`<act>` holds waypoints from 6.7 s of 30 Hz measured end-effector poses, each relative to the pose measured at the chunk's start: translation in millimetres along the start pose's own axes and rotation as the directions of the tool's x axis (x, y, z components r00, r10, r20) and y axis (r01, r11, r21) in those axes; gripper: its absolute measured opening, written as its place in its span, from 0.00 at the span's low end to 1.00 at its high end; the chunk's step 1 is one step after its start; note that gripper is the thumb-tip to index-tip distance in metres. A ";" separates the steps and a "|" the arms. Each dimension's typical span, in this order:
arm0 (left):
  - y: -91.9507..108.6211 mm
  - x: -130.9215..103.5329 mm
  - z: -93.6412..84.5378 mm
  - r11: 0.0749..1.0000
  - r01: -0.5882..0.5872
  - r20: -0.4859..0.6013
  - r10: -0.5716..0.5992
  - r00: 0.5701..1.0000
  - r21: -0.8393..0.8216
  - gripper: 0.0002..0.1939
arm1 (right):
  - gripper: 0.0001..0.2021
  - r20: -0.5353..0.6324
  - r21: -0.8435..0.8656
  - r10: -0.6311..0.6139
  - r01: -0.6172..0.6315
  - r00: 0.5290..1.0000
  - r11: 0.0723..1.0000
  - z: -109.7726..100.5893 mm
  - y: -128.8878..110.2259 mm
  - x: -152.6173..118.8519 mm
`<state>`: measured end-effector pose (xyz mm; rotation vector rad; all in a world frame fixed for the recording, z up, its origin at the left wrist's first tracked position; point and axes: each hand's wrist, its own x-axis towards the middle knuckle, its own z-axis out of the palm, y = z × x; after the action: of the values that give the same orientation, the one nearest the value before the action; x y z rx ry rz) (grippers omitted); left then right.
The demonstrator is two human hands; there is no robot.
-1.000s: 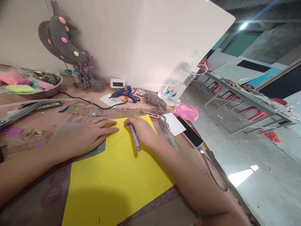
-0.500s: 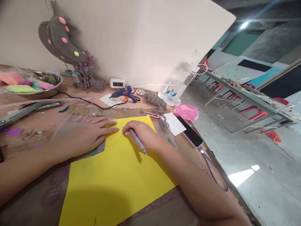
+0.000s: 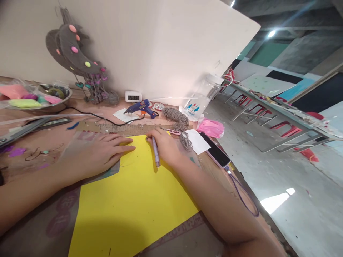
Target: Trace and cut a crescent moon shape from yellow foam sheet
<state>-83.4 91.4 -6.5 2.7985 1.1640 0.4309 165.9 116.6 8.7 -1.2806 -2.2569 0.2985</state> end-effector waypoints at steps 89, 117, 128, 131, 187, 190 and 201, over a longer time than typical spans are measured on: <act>1.2 3.8 8.6 0.975 0.208 -0.110 -0.216 0.970 -0.080 0.15 | 0.13 0.054 0.241 0.381 -0.383 0.923 0.892 20.6 -13.0 6.7; 0.8 3.9 10.7 0.976 0.198 -0.114 -0.208 0.971 -0.092 0.14 | 0.12 0.059 0.269 0.384 -0.385 0.922 0.883 16.9 -19.1 6.8; 0.3 3.8 10.1 0.975 0.194 -0.138 -0.209 0.968 -0.110 0.14 | 0.13 0.050 0.275 0.349 -0.349 0.936 0.896 20.2 -12.5 6.0; 0.1 3.9 10.5 0.976 0.193 -0.136 -0.206 0.969 -0.104 0.14 | 0.13 0.062 0.270 0.339 -0.343 0.939 0.900 20.3 -12.9 5.4; -0.9 3.8 11.5 0.977 0.185 -0.127 -0.198 0.972 -0.110 0.14 | 0.14 0.163 0.329 0.225 -0.267 0.961 0.906 18.1 -24.5 -9.9; -1.0 3.8 11.6 0.976 0.189 -0.127 -0.202 0.971 -0.108 0.14 | 0.15 0.137 0.348 0.272 -0.303 0.952 0.887 17.3 -23.6 -9.7; -0.4 4.1 9.8 0.975 0.200 -0.091 -0.209 0.974 -0.093 0.14 | 0.17 0.049 0.428 0.335 -0.323 0.941 0.844 14.1 -22.0 -6.6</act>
<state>-78.1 94.9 -15.0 2.5786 1.4030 0.5918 144.9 100.3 4.2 -1.4023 -1.7933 0.8511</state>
